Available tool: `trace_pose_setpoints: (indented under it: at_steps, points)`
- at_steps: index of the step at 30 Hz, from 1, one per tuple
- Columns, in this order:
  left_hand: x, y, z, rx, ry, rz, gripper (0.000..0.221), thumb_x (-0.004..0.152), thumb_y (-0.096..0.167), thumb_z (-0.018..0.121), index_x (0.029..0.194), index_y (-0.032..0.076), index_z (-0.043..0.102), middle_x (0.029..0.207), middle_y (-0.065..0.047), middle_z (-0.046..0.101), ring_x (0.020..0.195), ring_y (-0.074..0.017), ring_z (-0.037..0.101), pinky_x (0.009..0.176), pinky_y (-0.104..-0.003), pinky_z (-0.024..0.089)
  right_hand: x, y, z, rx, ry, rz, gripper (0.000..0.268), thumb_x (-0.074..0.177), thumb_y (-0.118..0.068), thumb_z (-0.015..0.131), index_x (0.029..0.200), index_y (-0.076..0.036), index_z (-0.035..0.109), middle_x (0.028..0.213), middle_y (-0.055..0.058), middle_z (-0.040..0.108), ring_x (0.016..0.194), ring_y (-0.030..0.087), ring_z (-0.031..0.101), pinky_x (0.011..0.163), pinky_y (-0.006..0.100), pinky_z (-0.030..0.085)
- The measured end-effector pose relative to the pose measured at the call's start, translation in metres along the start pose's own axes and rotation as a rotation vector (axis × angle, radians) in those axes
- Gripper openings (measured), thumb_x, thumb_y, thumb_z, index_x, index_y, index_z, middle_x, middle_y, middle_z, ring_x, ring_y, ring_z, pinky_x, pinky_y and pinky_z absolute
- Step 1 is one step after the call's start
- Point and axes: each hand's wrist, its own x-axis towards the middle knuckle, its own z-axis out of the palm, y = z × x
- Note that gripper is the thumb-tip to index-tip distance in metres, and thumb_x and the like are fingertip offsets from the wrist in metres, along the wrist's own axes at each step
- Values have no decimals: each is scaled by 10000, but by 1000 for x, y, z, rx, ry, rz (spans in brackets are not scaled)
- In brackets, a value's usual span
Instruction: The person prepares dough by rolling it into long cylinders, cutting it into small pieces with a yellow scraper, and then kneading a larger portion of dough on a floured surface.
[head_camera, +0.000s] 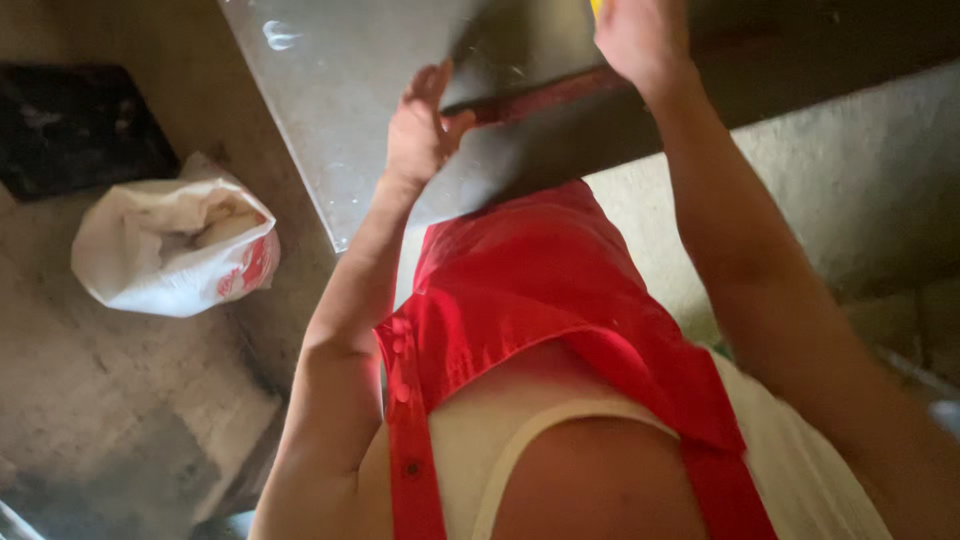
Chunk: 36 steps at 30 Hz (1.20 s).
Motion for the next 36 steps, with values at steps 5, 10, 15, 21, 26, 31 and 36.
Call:
trace_pose_setpoints:
  at_steps: [5,10,15,21,26,31,36]
  points:
    - [-18,-32,23,142,59,37,791,725,200,906,1412,-4,572,1348,-204,531,1190,-418,568,964,-462,524,-52,-75,-36,300,161,-153,342,1054,-87,618,1329,69,487,941,253,708,777,441,693,697,520,566]
    - [-9,-45,42,87,-52,-7,631,763,194,885,1331,58,647,1279,-139,578,1175,-361,596,950,-449,535,-76,-147,-30,464,-186,-91,482,1088,-129,574,1491,27,361,844,244,704,687,430,686,658,529,563]
    - [-8,-55,40,202,-135,58,394,748,104,835,1096,40,662,1202,-161,582,1123,-360,616,933,-444,546,-84,-174,-16,348,-113,-252,555,1090,-120,537,1527,62,249,798,266,677,664,444,657,671,560,545]
    - [-16,-63,49,203,-83,36,318,795,118,824,1062,42,669,1168,-158,595,1109,-343,627,910,-429,564,-85,-187,-9,400,-259,-136,525,1093,-131,534,1517,47,280,823,272,694,693,473,663,667,587,526]
    - [-17,-69,57,204,-71,53,292,802,150,825,1032,56,671,1173,-143,603,1103,-342,629,909,-438,563,-84,-195,11,393,-279,-156,606,1007,-93,567,1497,72,250,740,250,675,635,450,666,599,553,539]
    - [-15,-69,40,250,-78,92,242,869,166,809,1056,89,676,1216,-130,603,1152,-352,604,952,-447,552,-70,-190,11,318,-359,-180,579,1051,-107,587,1475,103,253,674,199,674,559,410,662,538,527,534]
    - [-15,-48,30,238,-13,160,534,688,254,866,1157,76,682,1182,-144,588,1112,-368,537,877,-491,508,-83,-174,-12,312,-171,-218,540,1071,-72,574,1503,89,293,736,217,659,637,406,659,607,525,540]
